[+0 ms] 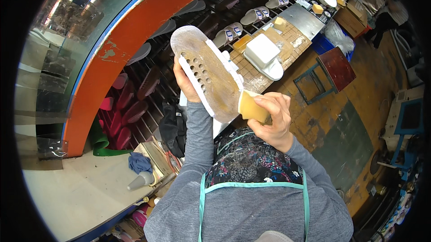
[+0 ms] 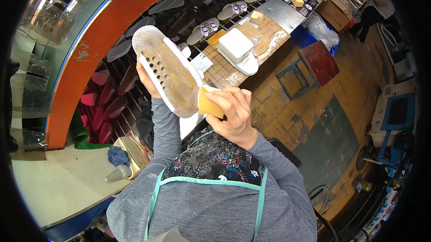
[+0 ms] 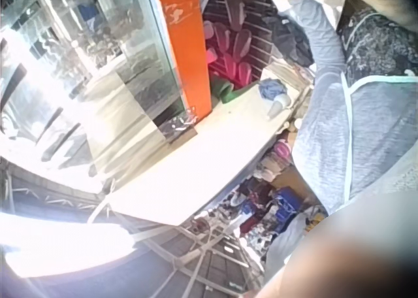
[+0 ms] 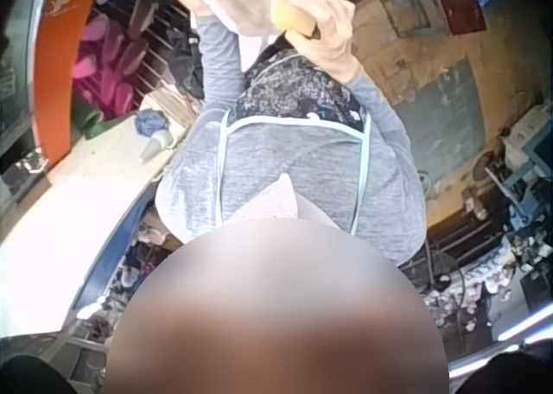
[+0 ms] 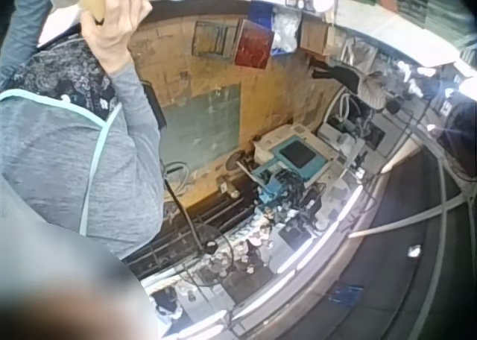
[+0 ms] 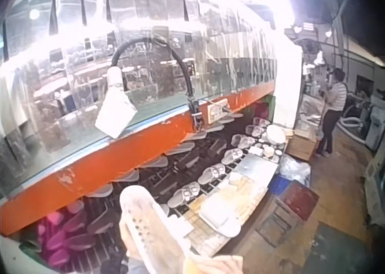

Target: The person uses shears to trim excess material from a white slipper sole, then uses a yellow sanding block to smooth the sole surface. The person handles multiple slippers one at a time, sanding each sole and placing them back on the rack.

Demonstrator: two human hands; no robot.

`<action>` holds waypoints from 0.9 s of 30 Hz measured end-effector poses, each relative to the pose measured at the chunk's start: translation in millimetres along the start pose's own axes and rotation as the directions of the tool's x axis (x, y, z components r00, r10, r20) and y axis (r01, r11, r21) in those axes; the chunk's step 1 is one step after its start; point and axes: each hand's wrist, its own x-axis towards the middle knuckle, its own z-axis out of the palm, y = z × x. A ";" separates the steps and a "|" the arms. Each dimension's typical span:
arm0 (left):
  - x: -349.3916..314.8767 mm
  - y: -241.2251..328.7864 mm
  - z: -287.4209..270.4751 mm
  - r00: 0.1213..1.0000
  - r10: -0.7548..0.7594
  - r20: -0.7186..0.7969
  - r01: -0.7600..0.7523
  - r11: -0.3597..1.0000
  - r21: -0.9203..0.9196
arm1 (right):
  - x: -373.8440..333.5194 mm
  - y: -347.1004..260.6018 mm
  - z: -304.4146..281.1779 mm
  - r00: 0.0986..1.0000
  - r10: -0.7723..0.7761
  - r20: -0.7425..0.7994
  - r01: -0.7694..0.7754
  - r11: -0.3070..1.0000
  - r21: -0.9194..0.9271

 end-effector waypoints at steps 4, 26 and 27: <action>-3.8 4.0 17.3 1.000 -0.014 -0.008 0.013 0.998 -0.056 | -0.8 0.7 -2.4 1.000 -0.005 -0.002 0.006 0.999 0.048; -4.1 -32.1 43.8 0.993 -0.075 -0.089 0.094 0.968 0.232 | 36.9 18.2 -13.3 0.985 -0.113 -0.129 0.103 0.991 -0.081; -10.1 -37.9 47.3 0.987 -0.138 -0.084 0.160 0.913 0.376 | 45.4 21.5 -11.2 0.985 -0.100 -0.139 0.082 0.988 -0.128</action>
